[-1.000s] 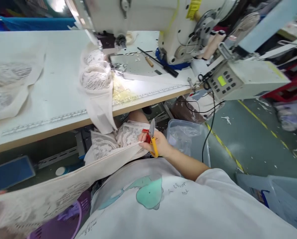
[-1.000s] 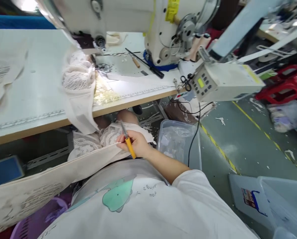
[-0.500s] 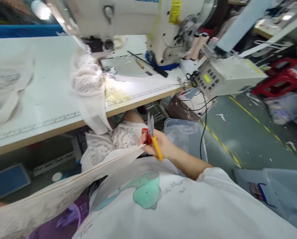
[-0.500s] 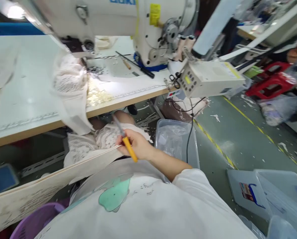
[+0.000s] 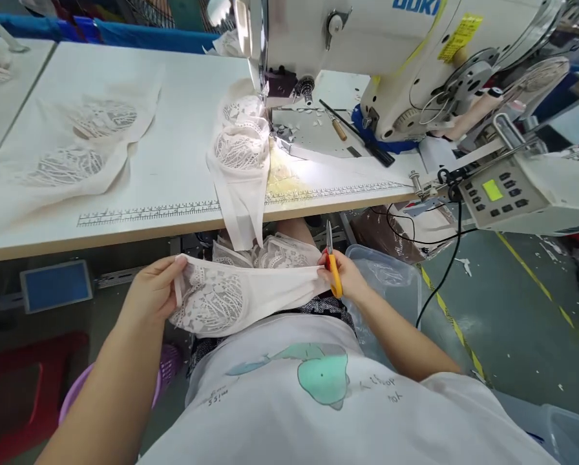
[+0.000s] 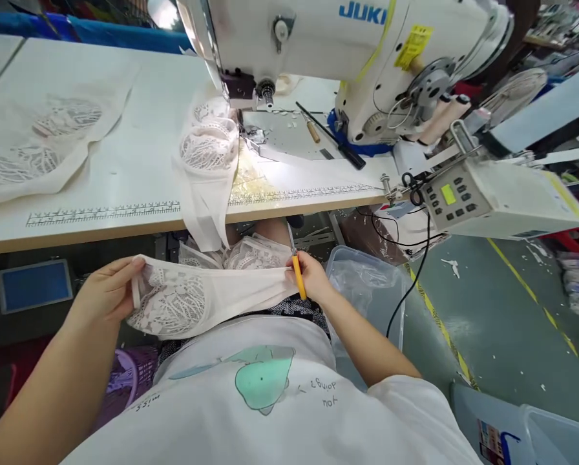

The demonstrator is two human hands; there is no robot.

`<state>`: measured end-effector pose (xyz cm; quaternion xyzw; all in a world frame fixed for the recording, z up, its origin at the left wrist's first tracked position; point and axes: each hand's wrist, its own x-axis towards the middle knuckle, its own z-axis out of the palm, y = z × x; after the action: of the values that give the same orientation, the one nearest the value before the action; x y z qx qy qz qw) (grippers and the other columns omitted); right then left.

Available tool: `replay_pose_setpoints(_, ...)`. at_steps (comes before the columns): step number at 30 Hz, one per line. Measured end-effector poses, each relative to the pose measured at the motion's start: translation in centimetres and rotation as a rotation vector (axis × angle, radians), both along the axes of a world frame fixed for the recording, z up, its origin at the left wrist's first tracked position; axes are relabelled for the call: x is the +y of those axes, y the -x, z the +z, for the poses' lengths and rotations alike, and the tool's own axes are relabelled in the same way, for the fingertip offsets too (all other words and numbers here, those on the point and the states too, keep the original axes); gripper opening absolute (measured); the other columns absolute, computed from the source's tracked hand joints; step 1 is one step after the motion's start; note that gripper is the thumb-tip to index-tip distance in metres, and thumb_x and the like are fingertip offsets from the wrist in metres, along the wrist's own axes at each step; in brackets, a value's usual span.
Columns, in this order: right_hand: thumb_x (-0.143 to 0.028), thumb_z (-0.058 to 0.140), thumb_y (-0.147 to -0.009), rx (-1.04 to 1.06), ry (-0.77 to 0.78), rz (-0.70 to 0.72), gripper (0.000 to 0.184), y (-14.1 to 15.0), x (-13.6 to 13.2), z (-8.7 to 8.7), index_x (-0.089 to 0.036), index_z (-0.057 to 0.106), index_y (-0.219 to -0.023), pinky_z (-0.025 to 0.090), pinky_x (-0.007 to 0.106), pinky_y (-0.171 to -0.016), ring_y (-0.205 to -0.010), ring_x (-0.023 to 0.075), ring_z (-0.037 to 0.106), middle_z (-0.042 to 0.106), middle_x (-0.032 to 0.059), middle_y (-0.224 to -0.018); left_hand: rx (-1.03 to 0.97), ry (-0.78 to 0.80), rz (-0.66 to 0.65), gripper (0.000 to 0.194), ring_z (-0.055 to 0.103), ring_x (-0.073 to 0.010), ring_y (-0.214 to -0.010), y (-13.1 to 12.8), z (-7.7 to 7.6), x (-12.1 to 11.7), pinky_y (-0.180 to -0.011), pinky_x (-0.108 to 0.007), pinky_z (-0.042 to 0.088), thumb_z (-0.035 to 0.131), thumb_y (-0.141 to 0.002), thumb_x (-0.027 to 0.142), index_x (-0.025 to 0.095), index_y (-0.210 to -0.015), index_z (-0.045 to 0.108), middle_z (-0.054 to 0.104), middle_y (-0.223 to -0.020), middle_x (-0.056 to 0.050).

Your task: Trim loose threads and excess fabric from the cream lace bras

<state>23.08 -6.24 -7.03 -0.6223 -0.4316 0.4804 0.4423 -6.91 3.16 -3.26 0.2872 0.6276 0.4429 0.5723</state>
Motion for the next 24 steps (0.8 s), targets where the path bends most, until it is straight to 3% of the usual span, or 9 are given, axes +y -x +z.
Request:
replay_pose_setpoints(5, -0.029, 0.07, -0.057, 0.043, 0.052, 0.105, 0.023, -0.3, 0.4, 0.4, -0.021, 0.056, -0.073, 0.043, 0.03, -0.065, -0.07, 0.0166, 0.053, 0.056, 0.0, -0.071, -0.031, 0.055, -0.004, 0.013, 0.053, -0.009, -0.048, 0.7, 0.6, 0.2, -0.048, -0.021, 0.044, 0.065, -0.075, 0.015, 0.012, -0.064, 0.061, 0.06, -0.052, 0.003)
replay_pose_setpoints(9, -0.036, 0.074, -0.058, 0.088, 0.072, 0.172, 0.028, -0.2, 1.2, 0.1, -0.019, 0.057, -0.074, 0.046, 0.033, -0.07, -0.073, 0.0181, 0.058, 0.06, 0.0019, -0.073, -0.032, 0.039, -0.013, 0.026, 0.053, -0.0114, -0.046, 0.8, 0.6, 0.6, -0.044, -0.022, 0.043, 0.085, -0.044, 0.026, 0.014, -0.054, 0.065, 0.062, -0.046, 0.001)
replay_pose_setpoints(11, -0.038, 0.075, -0.058, 0.089, 0.062, 0.173, 0.029, -0.2, 1.5, -0.2, -0.019, 0.055, -0.069, 0.046, 0.032, -0.066, -0.067, 0.0161, 0.056, 0.058, 0.001, -0.068, -0.016, 0.027, -0.022, 0.038, 0.054, -0.0121, -0.045, 1.0, 0.5, 0.8, -0.042, -0.022, 0.043, 0.089, -0.029, 0.033, 0.014, -0.053, 0.066, 0.063, -0.046, 0.001)
replay_pose_setpoints(13, -0.039, 0.074, -0.061, 0.081, 0.031, 0.16, 0.03, -0.2, 1.8, -0.4, -0.019, 0.052, -0.064, 0.045, 0.031, -0.064, -0.064, 0.0145, 0.054, 0.055, 0.0001, -0.066, 0.012, 0.014, -0.036, 0.045, 0.054, -0.0132, -0.044, 1.3, 0.3, 0.8, -0.04, -0.024, 0.044, 0.089, -0.022, 0.039, 0.014, -0.053, 0.068, 0.063, -0.045, 0.0)
replay_pose_setpoints(18, -0.033, 0.072, -0.067, 0.051, -0.071, 0.132, 0.026, -0.1, 1.3, -0.5, -0.019, 0.051, -0.064, 0.044, 0.03, -0.064, -0.066, 0.0147, 0.054, 0.057, 0.0007, -0.067, 0.117, -0.14, -0.025, 0.035, 0.061, -0.0162, -0.054, 2.3, 0.5, -0.4, -0.043, -0.023, 0.048, 0.086, -0.039, 0.04, 0.014, -0.056, 0.07, 0.07, -0.061, -0.004)
replay_pose_setpoints(22, -0.025, 0.07, -0.071, 0.031, -0.141, 0.11, 0.02, 0.1, 0.3, -0.3, -0.02, 0.05, -0.069, 0.044, 0.029, -0.061, -0.065, 0.0146, 0.055, 0.06, 0.0014, -0.071, 0.16, -0.382, -0.041, 0.004, 0.065, -0.0183, -0.064, 2.4, 1.0, -1.8, -0.056, -0.028, 0.055, 0.074, -0.058, 0.021, 0.019, -0.059, 0.07, 0.072, -0.068, -0.001)
replay_pose_setpoints(24, -0.021, 0.068, -0.073, 0.019, -0.168, 0.099, 0.017, 0.2, -0.2, -0.2, -0.02, 0.051, -0.071, 0.045, 0.03, -0.061, -0.066, 0.0147, 0.056, 0.06, 0.0016, -0.073, 0.199, -0.479, -0.097, 0.01, 0.065, -0.0178, -0.061, 2.4, 1.2, -2.0, -0.054, -0.028, 0.053, 0.067, -0.062, 0.012, 0.02, -0.061, 0.071, 0.072, -0.068, 0.0)
